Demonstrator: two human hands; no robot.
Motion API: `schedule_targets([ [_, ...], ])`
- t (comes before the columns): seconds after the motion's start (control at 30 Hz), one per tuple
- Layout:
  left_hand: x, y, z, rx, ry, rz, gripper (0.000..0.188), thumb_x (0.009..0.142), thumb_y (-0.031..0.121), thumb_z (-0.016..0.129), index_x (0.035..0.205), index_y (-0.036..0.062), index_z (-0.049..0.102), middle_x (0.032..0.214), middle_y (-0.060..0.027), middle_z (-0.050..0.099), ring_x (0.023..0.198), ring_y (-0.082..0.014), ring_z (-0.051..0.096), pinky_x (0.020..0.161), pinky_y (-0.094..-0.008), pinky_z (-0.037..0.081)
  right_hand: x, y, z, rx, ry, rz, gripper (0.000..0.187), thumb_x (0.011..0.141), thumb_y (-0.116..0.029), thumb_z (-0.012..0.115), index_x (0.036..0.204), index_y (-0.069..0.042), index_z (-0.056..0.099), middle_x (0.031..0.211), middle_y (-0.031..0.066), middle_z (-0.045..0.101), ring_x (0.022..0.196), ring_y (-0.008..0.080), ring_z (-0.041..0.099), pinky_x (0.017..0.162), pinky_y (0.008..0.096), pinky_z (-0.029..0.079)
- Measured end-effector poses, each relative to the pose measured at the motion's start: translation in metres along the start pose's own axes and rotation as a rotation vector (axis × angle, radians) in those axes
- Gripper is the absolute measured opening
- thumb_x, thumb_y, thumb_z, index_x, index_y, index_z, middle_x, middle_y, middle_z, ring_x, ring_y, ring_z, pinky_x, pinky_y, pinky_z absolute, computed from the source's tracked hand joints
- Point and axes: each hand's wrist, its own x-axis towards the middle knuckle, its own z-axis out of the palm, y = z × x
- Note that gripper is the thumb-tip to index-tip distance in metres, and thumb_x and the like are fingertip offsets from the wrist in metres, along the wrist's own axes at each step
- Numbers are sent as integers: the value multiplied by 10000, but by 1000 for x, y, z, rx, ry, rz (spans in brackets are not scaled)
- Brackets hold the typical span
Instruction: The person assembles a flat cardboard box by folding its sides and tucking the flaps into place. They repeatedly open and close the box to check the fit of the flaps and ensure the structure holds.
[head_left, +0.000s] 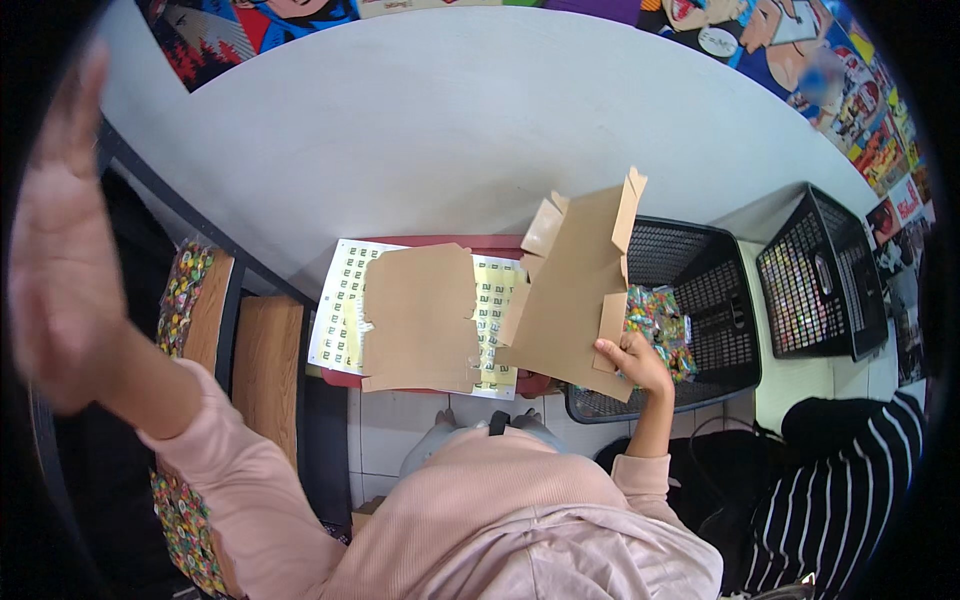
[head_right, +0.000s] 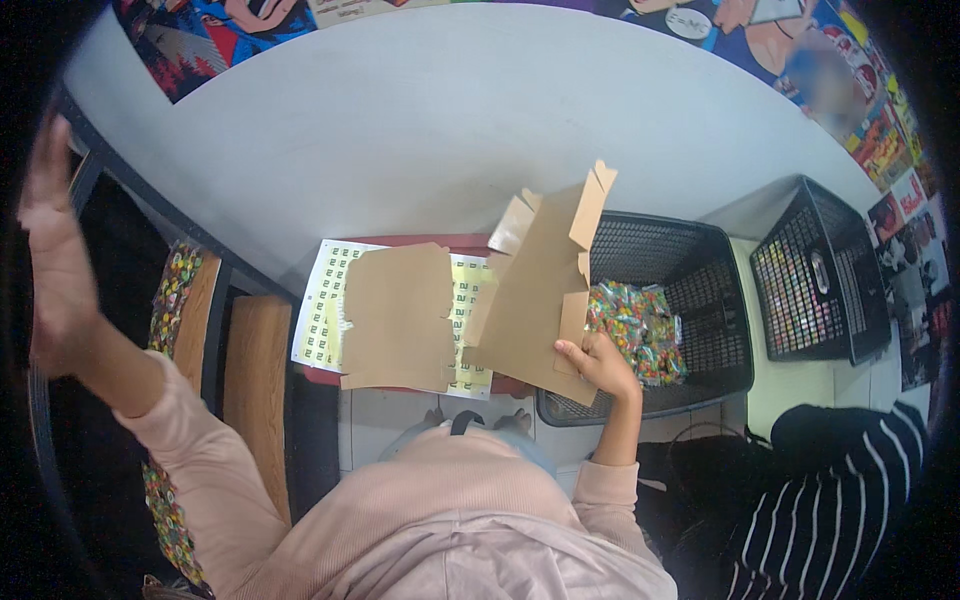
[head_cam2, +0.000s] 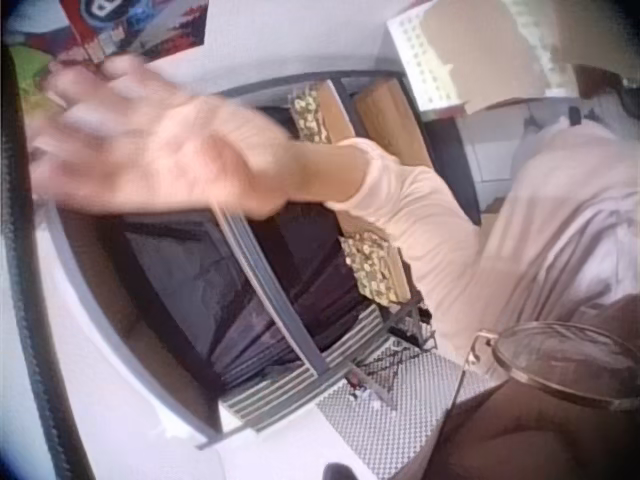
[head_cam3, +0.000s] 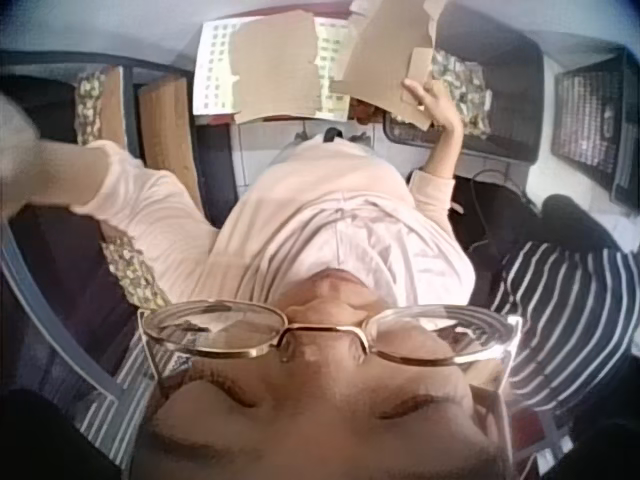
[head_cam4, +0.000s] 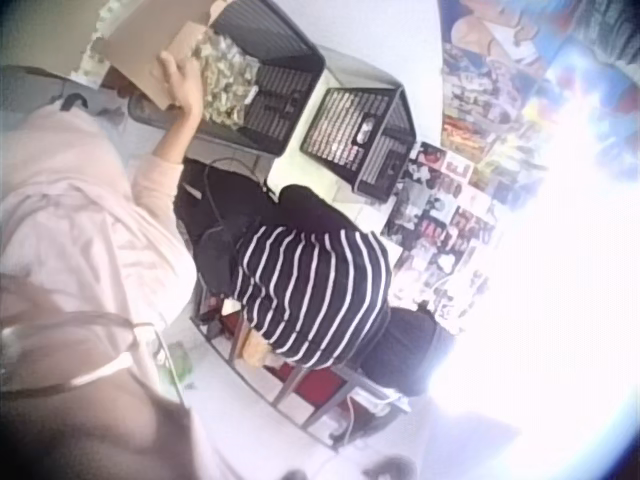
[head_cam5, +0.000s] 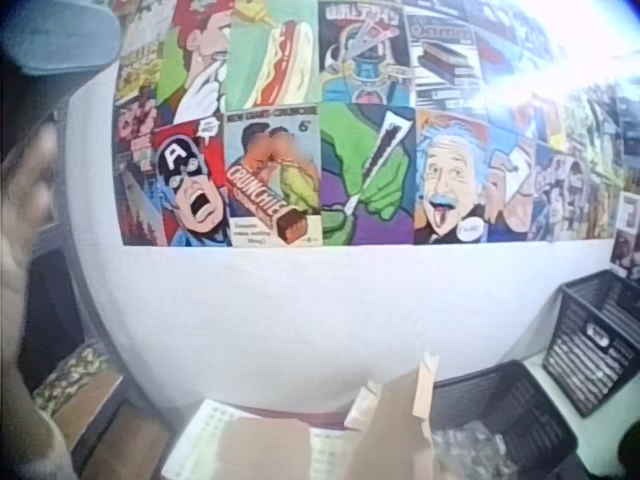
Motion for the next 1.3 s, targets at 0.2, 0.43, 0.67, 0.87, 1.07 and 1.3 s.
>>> schedule_targets([
  [0.2,-122,-21,157,-1150,561,-836,383,797,235,476,1109,25,403,1035,-88,482,929,-173,478,739,-309,411,-29,-43,-25,230,25,-207,314,826,-246,525,766,57,579,643,31,558,598,69,501,514,218,404],
  [0.43,-144,69,301,-2101,334,-1056,612,849,539,244,1208,53,344,1227,-123,380,1111,-221,402,866,-411,374,-17,-26,-11,467,156,-244,302,846,-241,495,896,48,567,762,27,579,686,75,524,589,215,425],
  [0.67,-215,87,364,-1347,-114,-1310,367,856,343,456,995,4,470,854,-97,543,739,-164,554,578,-304,474,-2,77,30,485,36,100,339,850,-314,480,884,7,583,748,20,577,673,70,519,599,229,429],
  [0.87,-273,110,412,-1173,-83,-1409,223,844,187,497,855,-35,502,636,-55,512,499,-101,487,474,-256,458,-12,106,60,534,99,477,310,797,-332,561,843,-26,576,715,31,585,597,75,535,511,207,423],
  [1.07,-289,108,415,-1066,-36,-1361,289,892,211,382,967,-54,469,734,-117,566,613,-163,583,554,-270,501,-33,105,72,766,285,351,378,742,-171,626,1046,0,480,887,81,559,757,128,565,604,246,474],
  [1.3,-268,122,405,-1561,233,-1585,346,911,276,303,1075,-25,347,987,-184,531,816,-283,584,704,-365,498,-56,95,117,792,662,224,476,685,-27,657,1107,43,448,931,94,560,805,145,558,718,237,458],
])
